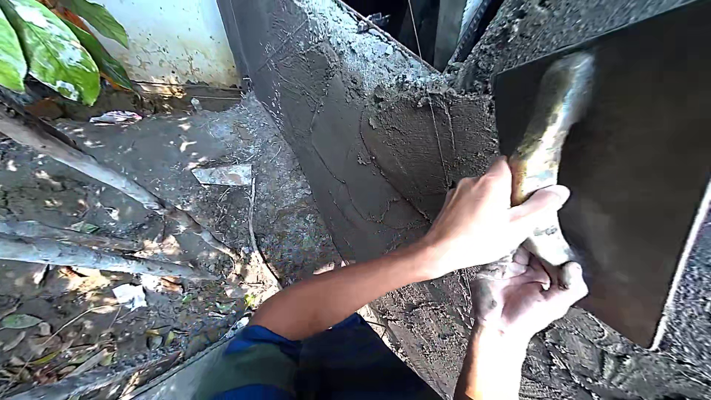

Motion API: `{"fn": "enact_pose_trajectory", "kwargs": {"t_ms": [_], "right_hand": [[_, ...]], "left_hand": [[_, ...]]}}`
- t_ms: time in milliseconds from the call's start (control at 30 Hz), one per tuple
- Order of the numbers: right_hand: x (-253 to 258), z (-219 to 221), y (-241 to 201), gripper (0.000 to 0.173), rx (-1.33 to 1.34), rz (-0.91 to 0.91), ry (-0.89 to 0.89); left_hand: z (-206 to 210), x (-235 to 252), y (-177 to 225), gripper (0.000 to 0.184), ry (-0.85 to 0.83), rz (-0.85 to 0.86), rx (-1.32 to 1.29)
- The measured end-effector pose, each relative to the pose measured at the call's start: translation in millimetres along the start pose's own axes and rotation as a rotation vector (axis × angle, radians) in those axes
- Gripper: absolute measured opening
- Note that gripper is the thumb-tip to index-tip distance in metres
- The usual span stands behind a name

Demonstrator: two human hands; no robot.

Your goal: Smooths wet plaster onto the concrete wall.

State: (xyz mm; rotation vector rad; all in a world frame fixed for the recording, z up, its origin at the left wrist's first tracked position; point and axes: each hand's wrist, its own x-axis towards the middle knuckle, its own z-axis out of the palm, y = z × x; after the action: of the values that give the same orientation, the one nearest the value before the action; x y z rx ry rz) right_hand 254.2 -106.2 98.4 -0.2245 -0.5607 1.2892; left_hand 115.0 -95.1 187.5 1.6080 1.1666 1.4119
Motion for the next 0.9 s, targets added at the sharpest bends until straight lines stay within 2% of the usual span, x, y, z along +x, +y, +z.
{"fn": "enact_pose_trajectory", "kwargs": {"t_ms": [67, 167, 267, 333, 467, 600, 800, 900], "right_hand": [[-6, -5, 17, 0.038, -0.105, 0.125, -0.064], [-7, -6, 60, 0.039, -0.253, 0.354, -0.084], [1, 1, 109, 0.050, -0.249, 0.544, -0.004], [13, 5, 133, 0.052, -0.156, 0.607, 0.082], [35, 8, 139, 0.054, 0.024, 0.576, 0.214], [47, 1, 119, 0.054, 0.116, 0.508, 0.241], [26, -3, 104, 0.050, 0.307, 0.508, 0.078], [22, -7, 98, 0.054, 0.347, 0.499, 0.008]], "left_hand": [[-18, -12, -26, 0.029, 0.088, -0.048, -0.071], [-50, -8, -77, 0.030, 0.256, -0.155, -0.147], [-79, 26, -128, 0.036, 0.376, -0.236, -0.053], [-92, 53, -144, 0.038, 0.369, -0.281, 0.075], [-87, 91, -117, 0.043, 0.238, -0.333, 0.389], [-60, 99, -79, 0.046, 0.131, -0.285, 0.532], [-48, 89, -55, 0.041, 0.109, -0.131, 0.542], [-43, 85, -44, 0.039, 0.077, -0.092, 0.541]]}}
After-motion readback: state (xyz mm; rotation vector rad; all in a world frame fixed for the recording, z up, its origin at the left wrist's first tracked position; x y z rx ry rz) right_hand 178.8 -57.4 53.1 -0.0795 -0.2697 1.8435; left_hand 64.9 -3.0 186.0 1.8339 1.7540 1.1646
